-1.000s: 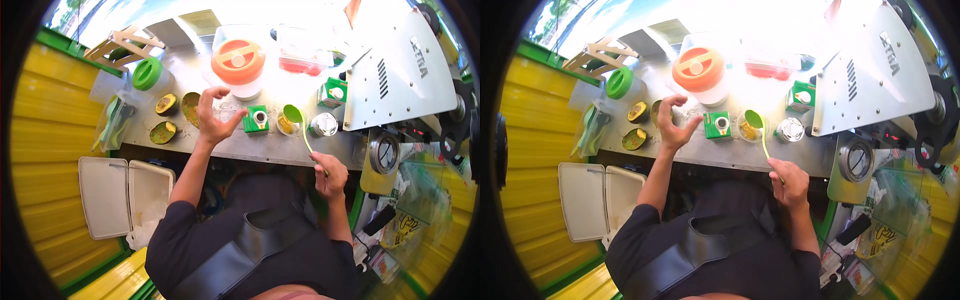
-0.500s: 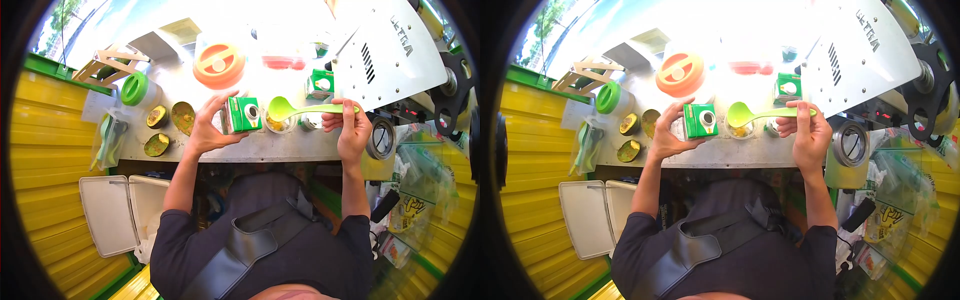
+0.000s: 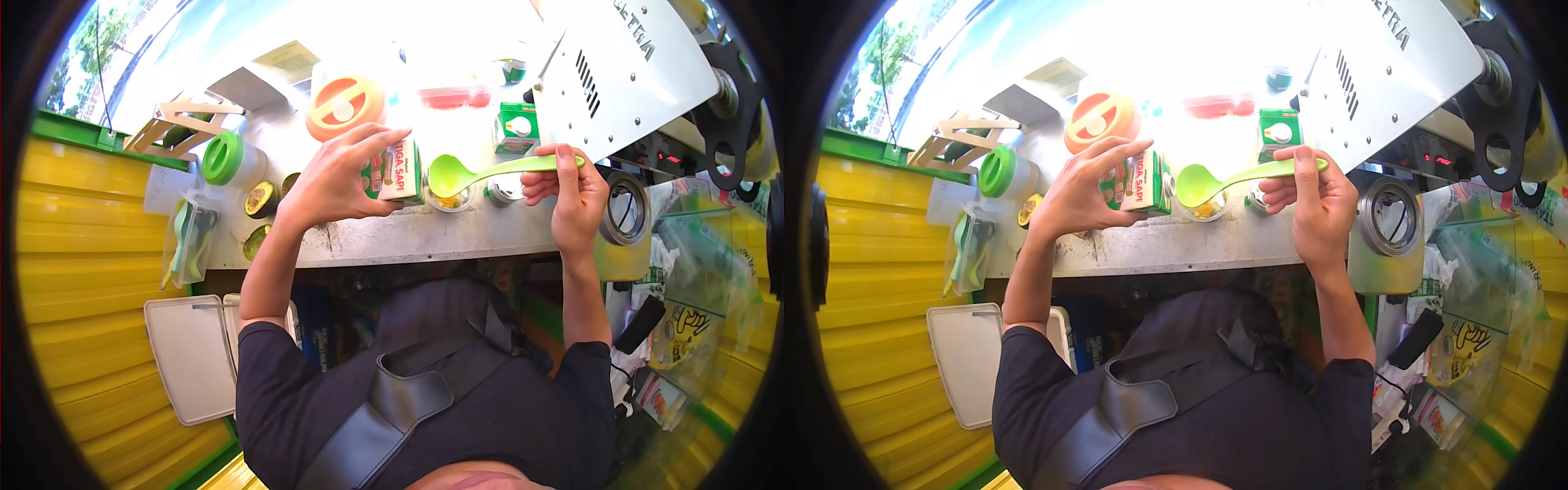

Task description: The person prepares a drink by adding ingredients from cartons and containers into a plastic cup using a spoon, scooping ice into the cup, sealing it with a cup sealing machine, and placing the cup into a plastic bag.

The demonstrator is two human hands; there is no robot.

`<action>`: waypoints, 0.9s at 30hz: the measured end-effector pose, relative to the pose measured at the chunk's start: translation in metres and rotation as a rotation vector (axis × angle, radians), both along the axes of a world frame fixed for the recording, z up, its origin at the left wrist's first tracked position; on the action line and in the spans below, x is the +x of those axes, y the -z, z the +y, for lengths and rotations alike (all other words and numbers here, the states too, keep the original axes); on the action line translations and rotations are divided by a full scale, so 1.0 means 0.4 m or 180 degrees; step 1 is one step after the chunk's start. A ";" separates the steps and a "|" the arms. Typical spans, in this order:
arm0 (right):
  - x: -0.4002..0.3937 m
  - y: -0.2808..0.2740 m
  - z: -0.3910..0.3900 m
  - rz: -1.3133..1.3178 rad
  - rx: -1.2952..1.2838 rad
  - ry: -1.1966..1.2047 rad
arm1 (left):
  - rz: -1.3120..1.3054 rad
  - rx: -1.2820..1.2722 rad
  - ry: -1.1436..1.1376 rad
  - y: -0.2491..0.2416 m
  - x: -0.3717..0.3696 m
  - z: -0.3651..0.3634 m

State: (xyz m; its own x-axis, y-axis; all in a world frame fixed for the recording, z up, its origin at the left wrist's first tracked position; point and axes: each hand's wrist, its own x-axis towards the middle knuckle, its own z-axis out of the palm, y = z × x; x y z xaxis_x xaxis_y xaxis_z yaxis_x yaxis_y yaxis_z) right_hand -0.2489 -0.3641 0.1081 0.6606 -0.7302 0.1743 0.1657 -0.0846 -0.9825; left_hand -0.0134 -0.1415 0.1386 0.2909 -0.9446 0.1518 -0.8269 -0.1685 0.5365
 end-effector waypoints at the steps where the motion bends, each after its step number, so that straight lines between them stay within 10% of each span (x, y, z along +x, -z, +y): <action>1: -0.001 0.002 -0.001 -0.0004 0.0019 -0.0004 | -0.0003 0.0003 0.0011 -0.002 0.001 -0.007; 27: -0.004 0.008 -0.003 -0.0094 0.0051 -0.0013 | -0.0205 0.0210 0.0233 -0.028 0.004 -0.057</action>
